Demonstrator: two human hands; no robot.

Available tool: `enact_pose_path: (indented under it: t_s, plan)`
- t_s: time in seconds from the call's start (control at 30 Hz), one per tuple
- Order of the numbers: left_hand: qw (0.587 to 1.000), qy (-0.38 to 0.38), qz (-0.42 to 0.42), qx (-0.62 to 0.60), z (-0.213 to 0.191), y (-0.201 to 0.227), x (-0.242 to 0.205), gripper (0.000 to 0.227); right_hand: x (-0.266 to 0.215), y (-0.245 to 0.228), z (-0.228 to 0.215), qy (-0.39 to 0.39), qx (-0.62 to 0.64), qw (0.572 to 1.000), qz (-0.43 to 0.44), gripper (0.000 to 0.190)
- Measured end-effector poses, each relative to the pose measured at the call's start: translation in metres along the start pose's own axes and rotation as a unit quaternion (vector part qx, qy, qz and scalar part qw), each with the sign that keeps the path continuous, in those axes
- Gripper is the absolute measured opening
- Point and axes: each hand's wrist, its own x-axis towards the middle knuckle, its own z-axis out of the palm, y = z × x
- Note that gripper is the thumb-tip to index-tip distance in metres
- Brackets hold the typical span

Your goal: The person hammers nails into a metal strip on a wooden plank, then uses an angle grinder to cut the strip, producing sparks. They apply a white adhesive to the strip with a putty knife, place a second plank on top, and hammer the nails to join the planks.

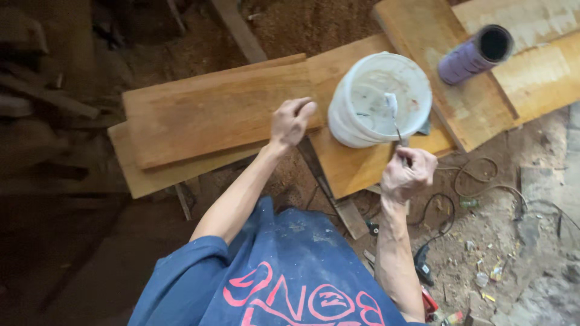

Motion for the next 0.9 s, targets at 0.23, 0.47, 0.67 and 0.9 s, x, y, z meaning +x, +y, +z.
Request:
enact_pose_path:
  t_s: [0.23, 0.47, 0.67, 0.9]
  plan:
    - [0.907, 0.276, -0.143, 0.283, -0.196, -0.117, -0.046, 0.038, -0.036, -0.024, 0.031, 0.036, 0.071, 0.991, 0.112, 0.024]
    - [0.861, 0.238, -0.309, 0.326, -0.346, -0.177, -0.023, 0.080, -0.056, -0.107, 0.067, -0.054, 0.472, 0.825, 0.307, 0.015]
    - [0.891, 0.078, -0.387, 0.224, -0.370, -0.175, 0.043, 0.083, -0.085, -0.190, 0.112, -0.102, 0.528, 0.735, 0.412, 0.020]
    - [0.881, 0.275, -0.360, 0.137, -0.347, -0.202, 0.060, 0.085, -0.093, -0.199, 0.097, -0.110, 0.495, 0.759, 0.409, 0.015]
